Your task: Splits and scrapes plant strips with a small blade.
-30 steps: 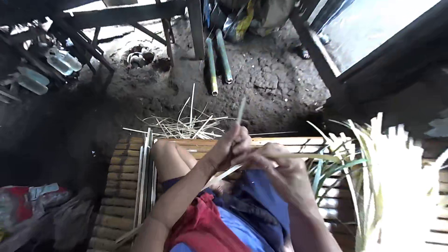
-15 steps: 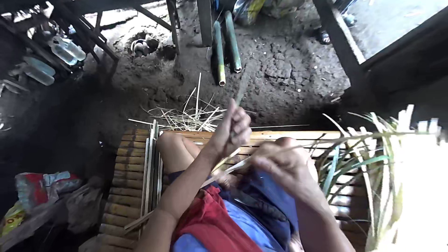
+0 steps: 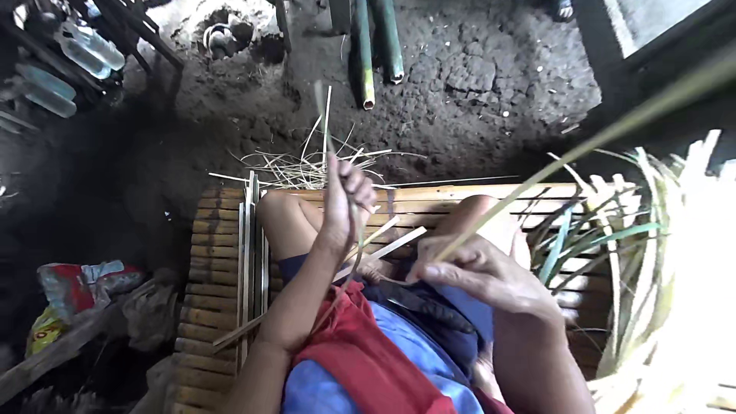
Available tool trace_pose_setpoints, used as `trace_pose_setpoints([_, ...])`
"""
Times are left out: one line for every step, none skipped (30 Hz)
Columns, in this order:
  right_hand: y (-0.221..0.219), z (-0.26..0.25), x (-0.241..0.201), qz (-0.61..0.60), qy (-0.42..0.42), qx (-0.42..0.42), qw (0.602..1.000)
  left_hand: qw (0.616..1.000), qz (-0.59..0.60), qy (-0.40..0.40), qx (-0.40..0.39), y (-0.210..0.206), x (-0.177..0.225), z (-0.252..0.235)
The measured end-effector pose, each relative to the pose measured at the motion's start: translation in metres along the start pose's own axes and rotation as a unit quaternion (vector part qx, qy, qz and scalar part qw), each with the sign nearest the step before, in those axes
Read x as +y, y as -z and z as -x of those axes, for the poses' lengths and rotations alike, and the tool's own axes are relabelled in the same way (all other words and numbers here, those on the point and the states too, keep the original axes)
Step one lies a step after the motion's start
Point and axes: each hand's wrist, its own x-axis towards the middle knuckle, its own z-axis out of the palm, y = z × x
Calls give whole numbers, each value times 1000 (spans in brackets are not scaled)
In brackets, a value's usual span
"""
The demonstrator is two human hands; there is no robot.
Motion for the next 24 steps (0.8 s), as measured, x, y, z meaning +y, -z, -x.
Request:
trace_pose_setpoints([0, -4, 1, 17, -2, 56, 998, 995, -41, 51, -70, 0, -4, 12])
trace_pose_setpoints([3, -8, 2, 41, 3, 115, 993, 983, -81, 110, -124, -5, -7, 26])
trace_pose_setpoints([7, -10, 1, 58, 8, 159, 986, 972, -100, 151, -150, -10, -11, 38])
trace_pose_setpoints([9, -12, 0, 74, 17, 180, 981, 970, -101, 163, -148, -15, -15, 47])
trace_pose_setpoints([8, -14, -3, 90, 28, 179, 979, 976, -83, 152, -135, -18, -18, 51])
trace_pose_setpoints([3, -16, -5, 114, 33, 164, 979, 984, -58, 127, -111, -20, -21, 53])
trace_pose_setpoints([-4, -19, -7, 136, 34, 137, 981, 990, -42, 99, -94, -22, -23, 54])
trace_pose_setpoints([-11, -19, -4, 146, 32, 111, 982, 993, -33, 81, -80, -22, -24, 55])
trace_pose_setpoints([-15, -17, -1, 132, 31, 84, 987, 995, -21, 73, -63, -21, -23, 55])
trace_pose_setpoints([-15, -12, 1, 96, 26, 48, 994, 997, -20, 63, -41, -18, -20, 53])
trace_pose_setpoints([-14, -4, 2, 56, 24, -7, 998, 999, -17, 37, -5, -14, -16, 47])
trace_pose_setpoints([-13, 4, 1, 20, 27, -72, 997, 999, 0, 8, 32, -7, -12, 38])
trace_pose_setpoints([-14, 9, 1, -12, 42, -123, 991, 997, 22, -14, 71, -3, -7, 28])
trace_pose_setpoints([-17, 11, 2, -24, 53, -144, 988, 996, 34, -23, 83, 1, -4, 23])
trace_pose_setpoints([-19, 11, 3, -19, 52, -127, 990, 998, 24, -13, 53, 6, -3, 25])
trace_pose_setpoints([-20, 11, 4, 1, 36, -78, 996, 1000, -8, 22, -17, 10, -4, 33])
trace_pose_setpoints([-18, 9, 5, 25, 11, -1, 1000, 991, -53, 72, -95, 12, -5, 43])
trace_pose_setpoints([-15, 5, 5, 50, -7, 87, 995, 979, -86, 122, -137, 7, -6, 51])
trace_pose_setpoints([-11, 0, 3, 73, -5, 154, 985, 969, -111, 154, -158, 1, -6, 57])
trace_pose_setpoints([-6, -5, 1, 79, 10, 188, 979, 966, -128, 160, -155, -7, -5, 61])
trace_pose_setpoints([-5, -10, -3, 82, 28, 193, 977, 970, -139, 139, -140, -15, -3, 62])
trace_pose_setpoints([-8, -15, -6, 104, 40, 184, 977, 978, -131, 104, -124, -22, -1, 60])
trace_pose_setpoints([-13, -21, -8, 127, 45, 161, 978, 986, -113, 64, -107, -28, 0, 54])
trace_pose_setpoints([-19, -26, -8, 142, 45, 139, 979, 993, -91, 27, -77, -33, 3, 44])
